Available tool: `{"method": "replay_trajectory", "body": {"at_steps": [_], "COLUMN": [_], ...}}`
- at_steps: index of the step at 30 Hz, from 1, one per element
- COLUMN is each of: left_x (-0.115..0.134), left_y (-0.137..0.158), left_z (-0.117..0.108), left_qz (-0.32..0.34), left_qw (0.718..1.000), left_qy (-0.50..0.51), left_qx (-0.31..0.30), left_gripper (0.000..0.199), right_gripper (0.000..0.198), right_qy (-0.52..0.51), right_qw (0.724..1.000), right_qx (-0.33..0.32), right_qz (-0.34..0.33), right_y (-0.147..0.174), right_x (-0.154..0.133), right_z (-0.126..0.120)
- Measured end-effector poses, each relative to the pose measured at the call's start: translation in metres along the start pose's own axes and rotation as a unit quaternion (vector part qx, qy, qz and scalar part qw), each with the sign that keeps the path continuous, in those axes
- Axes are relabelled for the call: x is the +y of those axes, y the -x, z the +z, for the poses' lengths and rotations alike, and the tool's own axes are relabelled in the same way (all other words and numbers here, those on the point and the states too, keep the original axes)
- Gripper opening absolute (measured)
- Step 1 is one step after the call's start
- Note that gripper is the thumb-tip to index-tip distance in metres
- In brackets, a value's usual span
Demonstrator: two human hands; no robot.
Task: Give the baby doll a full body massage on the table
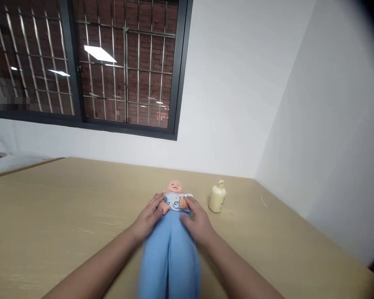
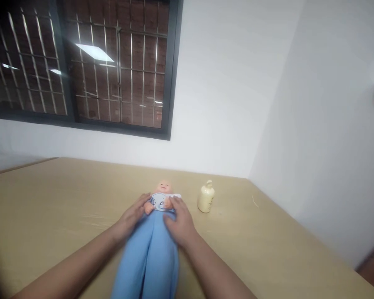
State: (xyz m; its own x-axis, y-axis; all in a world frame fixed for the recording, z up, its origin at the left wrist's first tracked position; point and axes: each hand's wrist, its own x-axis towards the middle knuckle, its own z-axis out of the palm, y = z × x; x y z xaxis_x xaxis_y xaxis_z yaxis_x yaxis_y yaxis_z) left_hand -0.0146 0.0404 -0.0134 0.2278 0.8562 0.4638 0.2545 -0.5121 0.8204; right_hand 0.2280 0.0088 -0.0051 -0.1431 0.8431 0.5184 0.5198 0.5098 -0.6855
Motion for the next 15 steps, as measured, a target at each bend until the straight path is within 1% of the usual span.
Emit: {"method": "replay_trajectory", "body": {"at_steps": [2,4,7,9,11,12,14,15], "left_x": [-0.008,-0.010,-0.004,0.001,0.002,0.001,-0.003,-0.007], "left_y": [0.003,0.006,0.007,0.007,0.007,0.008,0.007,0.006], "left_z": [0.003,0.004,0.005,0.006,0.006,0.005,0.000,-0.003], "left_qz": [0.033,0.058,0.079,0.079,0.059,0.040,-0.020,-0.060], "left_qw": [0.997,0.990,0.977,0.974,0.982,0.987,0.991,0.987], "left_qy": [-0.042,-0.096,-0.171,-0.185,-0.166,-0.152,-0.120,-0.086], "left_qx": [-0.052,-0.081,-0.102,-0.104,-0.074,-0.040,0.063,0.119], "left_gripper": [0.073,0.079,0.087,0.092,0.097,0.099,0.098,0.094], "right_gripper": [0.072,0.075,0.074,0.073,0.072,0.072,0.074,0.076], "right_qy": [0.062,0.093,0.115,0.115,0.093,0.073,0.018,-0.016], "right_qw": [0.998,0.994,0.992,0.992,0.995,0.996,0.998,0.995], "right_qx": [-0.016,-0.031,-0.032,-0.020,0.004,0.021,0.066,0.090], "right_qz": [-0.030,-0.046,-0.049,-0.046,-0.043,-0.039,-0.005,0.029], "right_y": [0.006,0.010,0.012,0.012,0.011,0.010,0.006,0.004], "right_x": [-0.002,-0.002,-0.002,-0.001,0.002,0.005,0.014,0.019], "right_z": [0.008,0.014,0.018,0.019,0.016,0.013,0.005,0.000]}}
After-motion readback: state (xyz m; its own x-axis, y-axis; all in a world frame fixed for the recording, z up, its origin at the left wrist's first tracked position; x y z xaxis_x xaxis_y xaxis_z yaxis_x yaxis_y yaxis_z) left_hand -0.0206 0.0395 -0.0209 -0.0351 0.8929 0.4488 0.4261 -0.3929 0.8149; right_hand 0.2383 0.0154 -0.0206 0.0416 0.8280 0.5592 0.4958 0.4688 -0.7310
